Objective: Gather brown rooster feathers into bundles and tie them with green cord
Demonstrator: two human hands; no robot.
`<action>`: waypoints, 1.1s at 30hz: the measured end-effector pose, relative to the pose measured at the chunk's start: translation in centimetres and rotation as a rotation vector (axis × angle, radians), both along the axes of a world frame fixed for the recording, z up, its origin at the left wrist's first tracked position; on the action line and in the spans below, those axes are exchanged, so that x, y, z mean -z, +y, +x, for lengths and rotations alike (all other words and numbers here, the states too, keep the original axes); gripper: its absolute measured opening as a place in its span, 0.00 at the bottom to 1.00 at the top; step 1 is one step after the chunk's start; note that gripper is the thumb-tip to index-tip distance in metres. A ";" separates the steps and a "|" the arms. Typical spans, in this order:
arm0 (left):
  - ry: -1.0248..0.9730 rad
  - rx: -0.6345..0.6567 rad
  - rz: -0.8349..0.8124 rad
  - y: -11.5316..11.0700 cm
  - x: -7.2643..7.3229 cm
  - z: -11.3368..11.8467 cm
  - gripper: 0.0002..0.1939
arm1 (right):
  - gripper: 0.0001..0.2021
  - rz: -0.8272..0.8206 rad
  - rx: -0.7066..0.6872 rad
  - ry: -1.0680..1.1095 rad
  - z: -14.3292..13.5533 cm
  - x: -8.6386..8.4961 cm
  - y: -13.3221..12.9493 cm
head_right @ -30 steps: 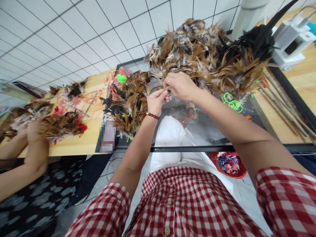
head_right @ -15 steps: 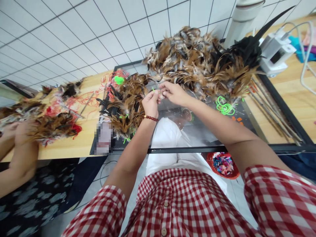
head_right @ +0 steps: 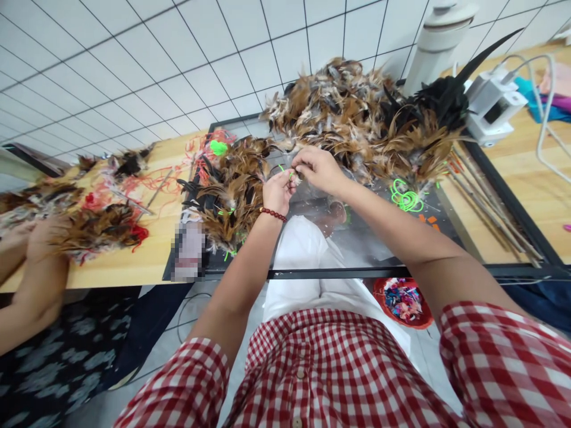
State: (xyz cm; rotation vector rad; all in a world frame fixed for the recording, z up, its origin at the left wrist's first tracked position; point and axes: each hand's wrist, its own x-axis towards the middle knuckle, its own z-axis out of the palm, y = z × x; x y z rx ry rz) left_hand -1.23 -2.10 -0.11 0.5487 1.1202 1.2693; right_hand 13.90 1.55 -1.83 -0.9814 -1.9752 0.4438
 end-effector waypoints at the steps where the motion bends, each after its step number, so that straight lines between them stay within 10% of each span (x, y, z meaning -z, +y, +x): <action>1: 0.013 0.002 0.002 0.0 0.1 0.0 0.12 | 0.11 0.008 -0.001 -0.007 0.0 0.0 0.0; 13: 0.133 0.033 0.064 0.2 1.1 0.5 0.14 | 0.14 0.123 0.101 -0.545 -0.3 0.1 -1.3; 23: 0.215 0.081 0.125 0.0 1.5 0.5 0.07 | 0.04 -0.083 0.211 -0.093 -0.7 3.9 -2.3; 33: 0.171 0.107 0.146 0.0 1.5 0.1 0.07 | 0.05 -0.029 0.133 0.067 -0.1 4.1 -2.9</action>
